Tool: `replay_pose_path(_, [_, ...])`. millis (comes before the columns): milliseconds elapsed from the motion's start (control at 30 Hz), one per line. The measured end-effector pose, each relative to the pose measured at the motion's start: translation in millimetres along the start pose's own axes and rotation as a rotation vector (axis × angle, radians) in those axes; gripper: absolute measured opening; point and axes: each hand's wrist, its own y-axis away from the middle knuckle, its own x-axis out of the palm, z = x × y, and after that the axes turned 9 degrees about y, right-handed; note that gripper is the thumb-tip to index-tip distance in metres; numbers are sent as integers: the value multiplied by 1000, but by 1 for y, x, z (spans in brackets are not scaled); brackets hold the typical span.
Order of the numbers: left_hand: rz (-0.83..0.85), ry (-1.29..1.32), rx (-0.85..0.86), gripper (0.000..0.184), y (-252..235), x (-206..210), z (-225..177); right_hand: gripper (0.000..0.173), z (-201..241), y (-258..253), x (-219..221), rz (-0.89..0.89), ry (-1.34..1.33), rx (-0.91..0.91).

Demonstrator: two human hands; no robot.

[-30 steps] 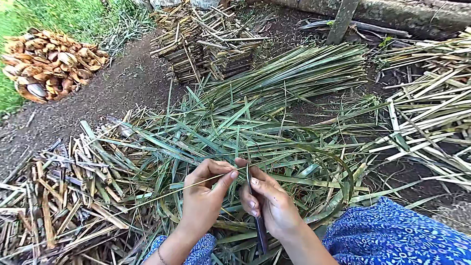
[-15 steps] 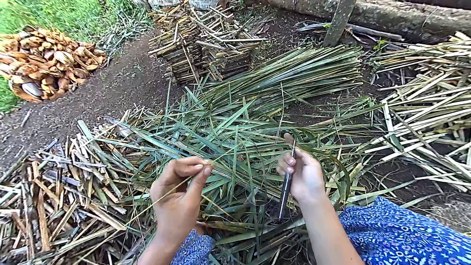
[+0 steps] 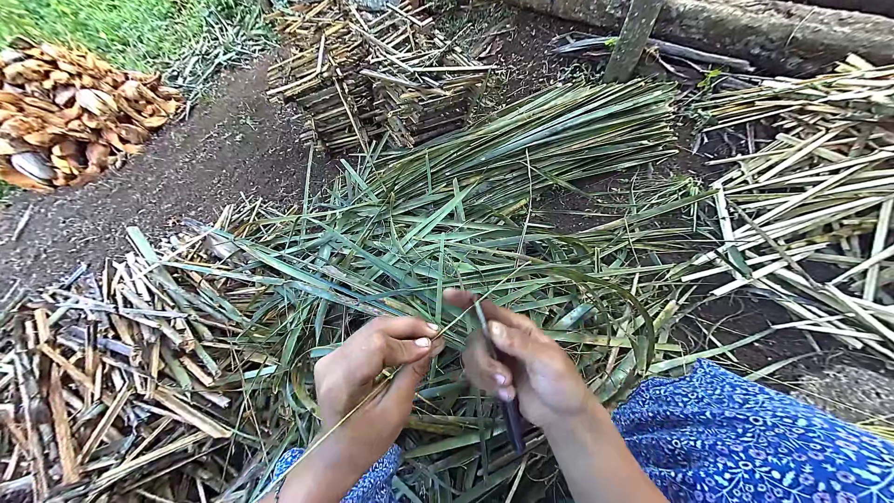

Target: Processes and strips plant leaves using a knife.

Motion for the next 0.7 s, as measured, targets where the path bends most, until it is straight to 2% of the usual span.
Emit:
replay_pose_path(100, [26, -23, 19, 7, 1, -5, 0, 39, 8, 0, -24, -122, 1, -30])
replay_pose_path(167, [49, -41, 43, 8, 2, -5, 2, 40, 12, 0, -32, -142, -22, -33])
replay_pose_path(267, [80, -104, 100, 8, 2, -6, 3, 42, 13, 2, -24, -64, -11, 42])
replay_pose_path(367, [113, -161, 153, 8, 2, -6, 3, 45, 4, 3, 0, 93, 22, 141])
replay_pose_path(433, [119, -164, 173, 8, 0, -6, 3, 43, 0, 3, 8, 119, -3, 132])
replay_pose_path(700, [135, -157, 180, 7, 1, -11, 3, 40, 14, -1, -38, -164, 8, 4])
